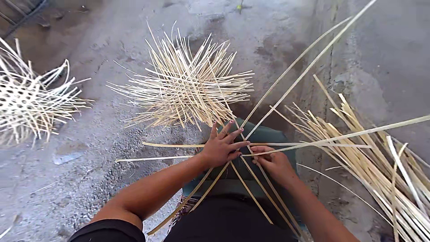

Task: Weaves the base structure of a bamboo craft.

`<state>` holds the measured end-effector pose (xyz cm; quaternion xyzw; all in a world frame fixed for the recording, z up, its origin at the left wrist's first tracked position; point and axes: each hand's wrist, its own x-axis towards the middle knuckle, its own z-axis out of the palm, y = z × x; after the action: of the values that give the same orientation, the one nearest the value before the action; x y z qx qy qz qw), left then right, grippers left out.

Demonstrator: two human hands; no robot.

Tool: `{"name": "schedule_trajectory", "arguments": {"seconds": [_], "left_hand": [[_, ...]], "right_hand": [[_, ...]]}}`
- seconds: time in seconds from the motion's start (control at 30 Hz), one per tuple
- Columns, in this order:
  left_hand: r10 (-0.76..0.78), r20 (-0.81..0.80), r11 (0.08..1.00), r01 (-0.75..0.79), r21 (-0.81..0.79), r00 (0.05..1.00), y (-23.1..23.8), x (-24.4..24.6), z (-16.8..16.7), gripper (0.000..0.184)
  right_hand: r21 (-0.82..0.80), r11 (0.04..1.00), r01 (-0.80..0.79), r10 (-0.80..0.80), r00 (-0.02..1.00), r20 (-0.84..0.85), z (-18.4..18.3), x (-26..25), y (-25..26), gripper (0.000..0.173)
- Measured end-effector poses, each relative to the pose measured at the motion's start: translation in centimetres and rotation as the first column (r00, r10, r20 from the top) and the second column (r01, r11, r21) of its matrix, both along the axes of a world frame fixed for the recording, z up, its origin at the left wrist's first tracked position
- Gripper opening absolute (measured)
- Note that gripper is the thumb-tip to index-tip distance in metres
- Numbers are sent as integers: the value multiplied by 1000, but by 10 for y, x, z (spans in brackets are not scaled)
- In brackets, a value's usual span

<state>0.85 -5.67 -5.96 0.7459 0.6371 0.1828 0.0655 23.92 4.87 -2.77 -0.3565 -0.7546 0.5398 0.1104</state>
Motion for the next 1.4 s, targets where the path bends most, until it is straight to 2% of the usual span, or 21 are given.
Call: {"name": "schedule_trajectory", "arguments": {"seconds": [0.13, 0.57, 0.67, 0.73, 0.8, 0.87, 1.03, 1.2, 1.4], "left_hand": [[39, -12, 996, -37, 84, 999, -2, 2, -4, 39], [61, -28, 996, -59, 74, 998, -3, 6, -4, 40], [69, -18, 996, -68, 62, 997, -3, 7, 2, 43], [91, 2, 995, -91, 35, 996, -5, 9, 9, 54], [115, 29, 993, -115, 15, 993, -6, 12, 14, 62], [130, 47, 991, -131, 17, 990, -9, 13, 14, 63], [234, 126, 963, -247, 104, 964, -19, 12, 15, 65], [306, 153, 938, -325, 118, 940, -38, 15, -6, 52], [315, 153, 939, -331, 95, 937, -37, 23, -15, 53]], "right_hand": [[-5, 1000, -11, 11, 999, 31, 0, -1, 2, 25], [-11, 1000, -22, 23, 999, 45, 1, 4, 1, 23], [88, 994, -60, 42, 982, 185, 17, 11, 1, 26], [244, 964, -109, 33, 954, 298, 33, 18, -4, 26], [444, 883, -152, 7, 950, 312, 42, 22, -15, 22], [514, 835, -197, 49, 957, 287, 39, 19, -31, 22], [526, 810, -258, 121, 952, 281, 9, 9, -55, 39], [514, 832, -206, 116, 972, 202, -2, 14, -54, 38], [424, 881, -211, 121, 966, 229, 1, 12, -51, 37]]}}
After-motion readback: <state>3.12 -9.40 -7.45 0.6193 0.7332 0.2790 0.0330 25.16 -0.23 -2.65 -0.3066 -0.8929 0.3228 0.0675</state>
